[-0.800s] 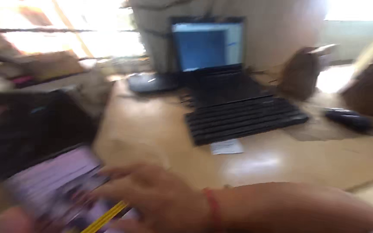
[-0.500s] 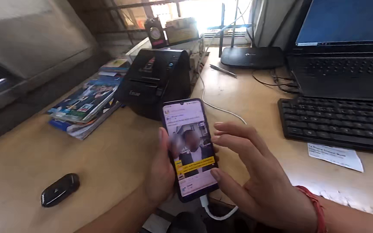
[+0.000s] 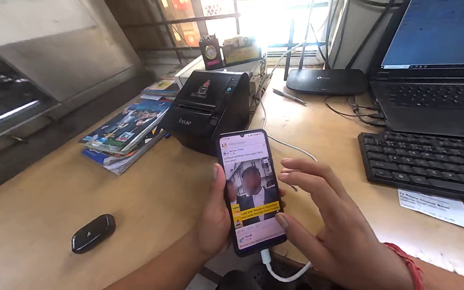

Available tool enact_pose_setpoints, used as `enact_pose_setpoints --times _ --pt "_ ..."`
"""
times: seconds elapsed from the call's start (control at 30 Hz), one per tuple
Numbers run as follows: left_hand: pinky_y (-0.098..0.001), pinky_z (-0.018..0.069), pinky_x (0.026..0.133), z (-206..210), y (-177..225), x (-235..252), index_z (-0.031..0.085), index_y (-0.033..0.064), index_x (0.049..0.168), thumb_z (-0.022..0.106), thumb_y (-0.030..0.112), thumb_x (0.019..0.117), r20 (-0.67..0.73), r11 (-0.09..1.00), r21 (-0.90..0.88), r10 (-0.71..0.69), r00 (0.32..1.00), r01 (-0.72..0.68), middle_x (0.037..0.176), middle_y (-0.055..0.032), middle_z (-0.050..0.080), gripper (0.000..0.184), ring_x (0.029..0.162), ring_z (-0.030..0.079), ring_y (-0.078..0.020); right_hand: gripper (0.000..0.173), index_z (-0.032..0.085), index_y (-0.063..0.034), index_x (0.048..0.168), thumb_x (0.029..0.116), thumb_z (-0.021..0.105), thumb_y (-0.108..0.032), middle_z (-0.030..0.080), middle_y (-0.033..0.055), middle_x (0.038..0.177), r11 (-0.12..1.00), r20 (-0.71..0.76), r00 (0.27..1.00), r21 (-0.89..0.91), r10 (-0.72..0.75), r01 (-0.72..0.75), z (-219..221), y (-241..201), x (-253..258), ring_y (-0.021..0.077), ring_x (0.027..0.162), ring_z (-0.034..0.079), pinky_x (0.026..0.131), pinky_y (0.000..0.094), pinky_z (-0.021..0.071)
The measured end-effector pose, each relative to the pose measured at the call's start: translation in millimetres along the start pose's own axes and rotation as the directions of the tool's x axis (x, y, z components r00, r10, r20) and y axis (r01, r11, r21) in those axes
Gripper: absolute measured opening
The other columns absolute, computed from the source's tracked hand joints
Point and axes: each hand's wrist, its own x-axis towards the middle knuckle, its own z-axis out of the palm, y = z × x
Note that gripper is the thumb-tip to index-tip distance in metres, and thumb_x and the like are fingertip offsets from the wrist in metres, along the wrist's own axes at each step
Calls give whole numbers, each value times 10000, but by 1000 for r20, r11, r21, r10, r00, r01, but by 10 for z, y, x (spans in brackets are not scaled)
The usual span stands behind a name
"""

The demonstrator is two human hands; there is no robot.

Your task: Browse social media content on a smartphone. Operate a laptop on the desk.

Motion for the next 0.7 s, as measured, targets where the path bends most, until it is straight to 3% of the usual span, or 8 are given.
enact_pose_setpoints --times 0.2,0.7 --pt "-407 564 981 0 -2 -3 603 216 1347 375 711 969 11 1000 5 -1 1000 1 1197 -68 695 663 1133 675 -174 415 584 -162 1353 970 630 -314 509 31 1441 1000 0 1000 -1 4 -4 5 12 -8 102 1267 559 957 286 566" --pt "-398 578 955 34 -3 -2 621 212 1319 384 708 970 -43 999 40 12 999 -10 1156 -64 707 651 1093 690 -166 412 582 -165 1353 977 621 -328 505 26 1443 1000 19 999 9 25 -26 10 7 -22 74 1201 590 904 268 582"
